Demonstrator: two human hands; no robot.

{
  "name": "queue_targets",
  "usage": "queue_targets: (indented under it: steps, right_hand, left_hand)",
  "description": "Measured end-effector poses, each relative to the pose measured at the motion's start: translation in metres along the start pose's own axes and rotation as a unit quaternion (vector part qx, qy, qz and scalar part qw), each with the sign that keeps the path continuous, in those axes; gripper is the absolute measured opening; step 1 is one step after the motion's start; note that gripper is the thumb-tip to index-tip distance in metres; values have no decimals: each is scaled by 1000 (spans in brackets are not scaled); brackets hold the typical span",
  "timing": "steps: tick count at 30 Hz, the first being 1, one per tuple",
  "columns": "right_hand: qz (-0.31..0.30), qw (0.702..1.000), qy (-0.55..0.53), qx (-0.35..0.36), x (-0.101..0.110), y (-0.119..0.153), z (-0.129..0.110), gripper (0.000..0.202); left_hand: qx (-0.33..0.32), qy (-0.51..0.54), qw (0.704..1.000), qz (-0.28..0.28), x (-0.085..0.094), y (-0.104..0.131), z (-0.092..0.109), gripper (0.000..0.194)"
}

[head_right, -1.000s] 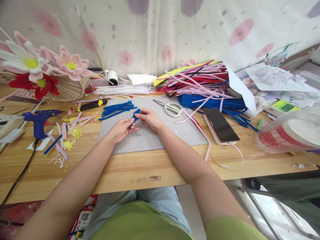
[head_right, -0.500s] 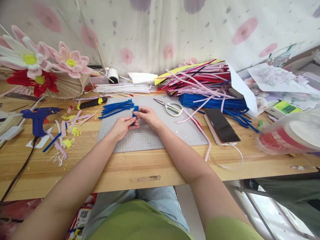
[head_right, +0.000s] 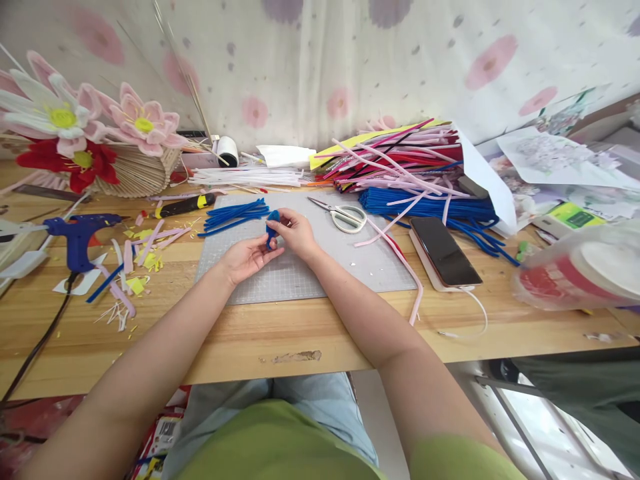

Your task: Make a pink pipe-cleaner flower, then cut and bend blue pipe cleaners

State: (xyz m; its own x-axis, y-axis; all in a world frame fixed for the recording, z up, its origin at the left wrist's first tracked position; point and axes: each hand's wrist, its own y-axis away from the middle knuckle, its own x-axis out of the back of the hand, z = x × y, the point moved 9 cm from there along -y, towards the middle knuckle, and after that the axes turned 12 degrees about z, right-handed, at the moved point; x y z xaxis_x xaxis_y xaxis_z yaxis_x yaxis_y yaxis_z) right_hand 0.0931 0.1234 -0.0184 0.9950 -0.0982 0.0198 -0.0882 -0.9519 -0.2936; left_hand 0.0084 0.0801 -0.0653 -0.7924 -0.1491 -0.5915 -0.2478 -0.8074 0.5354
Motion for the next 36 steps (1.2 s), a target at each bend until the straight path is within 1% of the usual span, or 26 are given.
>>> queue_targets:
  steps: [4,8,11,13,15,17,19,20,22,25,27,29,32,36]
  right_hand:
    - [-9,999,-32,-32,0,2,-2,28]
    - [-27,995,-61,-71,-6,6,1,31]
    - [-13,995,-59,-83,-4,7,5,33]
    - [15,998,-20,-50,2,7,3,32]
    - [15,998,56,18,4,10,-4,30]
    - [-29,987,133,85,-4,16,-11,26]
    - [-67,973,184,121,-11,22,-12,21]
    - [-71,969,200,128,-12,24,-12,18]
    - [-57,967,211,131,-10,24,-13,14]
    - [-46,973,183,130,-8,23,-17,13]
    - [-51,977,161,130,-8,24,-20,13]
    - [-72,978,151,128,-10,25,-21,12]
    - [-97,977,151,117,-13,27,-19,13]
    - [-73,980,150,112,-10,24,-17,15]
  left_hand:
    - [-5,-61,998,-6,2,1,2,16]
    - [-28,-130,991,8,2,2,3,9]
    - [-70,-112,991,26,4,0,10,8]
    - [-112,-77,989,53,9,-1,19,9]
    - [-151,-46,984,83,16,-1,28,10]
    - [-167,-35,981,96,20,-1,34,9]
    - [-166,-38,981,88,19,0,35,8]
    - [-164,-42,982,83,19,0,36,8]
    - [-160,-47,983,78,18,0,35,7]
    - [-145,-57,985,77,18,0,33,5]
    - [-135,-66,986,75,18,-1,31,6]
    - [-135,-72,985,79,18,0,31,6]
    - [-155,-89,979,98,19,1,33,7]
    - [-204,-143,959,135,23,2,40,11]
